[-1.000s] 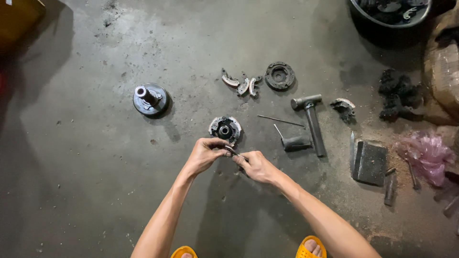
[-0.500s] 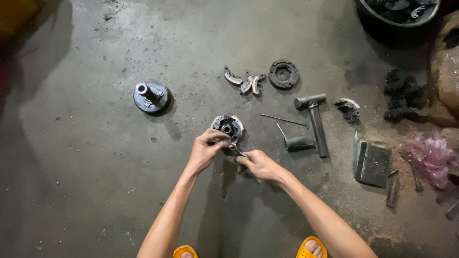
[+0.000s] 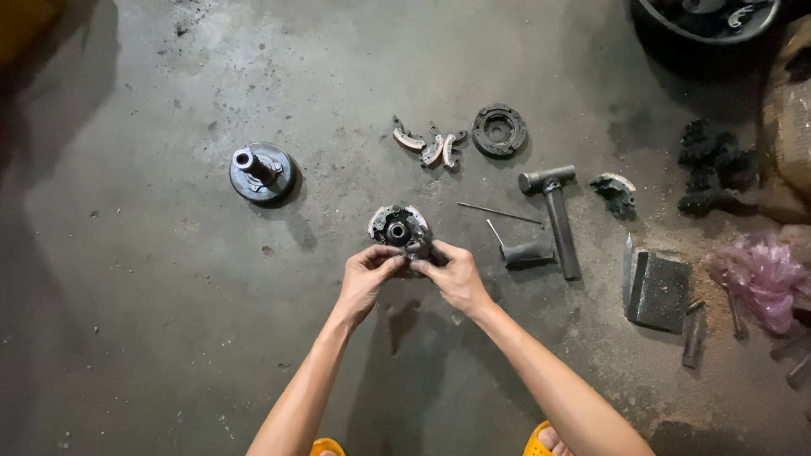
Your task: Repairing a motorcycle clutch assembly by manipulating springs and plates with tools on the floor.
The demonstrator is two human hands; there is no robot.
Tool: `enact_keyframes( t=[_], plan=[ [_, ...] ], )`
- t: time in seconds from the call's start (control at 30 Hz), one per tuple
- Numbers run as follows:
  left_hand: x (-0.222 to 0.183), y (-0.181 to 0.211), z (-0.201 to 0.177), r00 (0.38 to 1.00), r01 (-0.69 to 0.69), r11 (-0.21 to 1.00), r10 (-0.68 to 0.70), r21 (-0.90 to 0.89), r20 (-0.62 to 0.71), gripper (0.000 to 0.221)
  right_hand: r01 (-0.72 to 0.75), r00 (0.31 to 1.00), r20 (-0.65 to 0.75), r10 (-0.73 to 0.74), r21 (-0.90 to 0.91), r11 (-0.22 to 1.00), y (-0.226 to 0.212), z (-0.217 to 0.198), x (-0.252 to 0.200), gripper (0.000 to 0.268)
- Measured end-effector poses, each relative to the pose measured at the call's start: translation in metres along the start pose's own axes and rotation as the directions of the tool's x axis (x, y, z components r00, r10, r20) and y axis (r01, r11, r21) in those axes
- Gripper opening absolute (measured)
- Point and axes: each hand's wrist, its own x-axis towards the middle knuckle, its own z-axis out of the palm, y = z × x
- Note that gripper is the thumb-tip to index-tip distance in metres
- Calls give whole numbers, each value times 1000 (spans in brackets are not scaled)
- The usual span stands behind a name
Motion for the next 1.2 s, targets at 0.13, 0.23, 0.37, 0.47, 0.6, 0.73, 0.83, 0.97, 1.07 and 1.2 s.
enact_keyframes(
  t=[0.13, 0.23, 0.37, 0.47, 0.6, 0.73, 0.83, 0.97, 1.07, 1.2],
  plan=[
    [-8, 17, 11, 1000, 9, 1000, -9, 18, -6, 22, 11, 1000, -18, -12, -62, 998, -9, 1, 0, 13],
    [-12, 19, 14, 1000, -13, 997, 14, 76, -19, 21, -3, 1000, -7, 3, -45, 999, -13, -2, -1, 12],
    [-12, 11, 17, 992, -110, 982, 117, 152, -37, 17, -14, 1000, -19, 13, -80, 997, -5, -6, 1, 18],
    [-16, 12, 18, 982, -165, 945, 185, 283, -46, 12, -45, 999, -17, 44, -64, 997, 5, -9, 2, 18],
    [-21, 12, 18, 953, -271, 865, 303, 423, -8, 14, -70, 998, -5, 70, -33, 997, -2, -8, 3, 20],
    [-29, 15, 12, 881, -313, 805, 444, 504, -163, 12, 118, 981, -122, -149, -232, 966, 31, -16, 33, 15],
    [-37, -7, 3, 883, -198, 861, 364, 469, -296, 11, 299, 952, 24, -306, -303, 905, 25, -14, 48, 22],
    [-34, -32, 4, 923, -51, 974, 130, 220, -363, 12, 136, 987, -38, -158, -333, 933, 60, -15, 43, 21],
    [-24, -8, 7, 909, -141, 965, 215, 222, -358, 10, -15, 996, -92, -3, -190, 982, 60, -16, 8, 25],
    [11, 15, 5, 853, -367, 705, 516, 607, -83, 8, -144, 989, -46, 144, 6, 990, 36, -1, -21, 26]
  ],
)
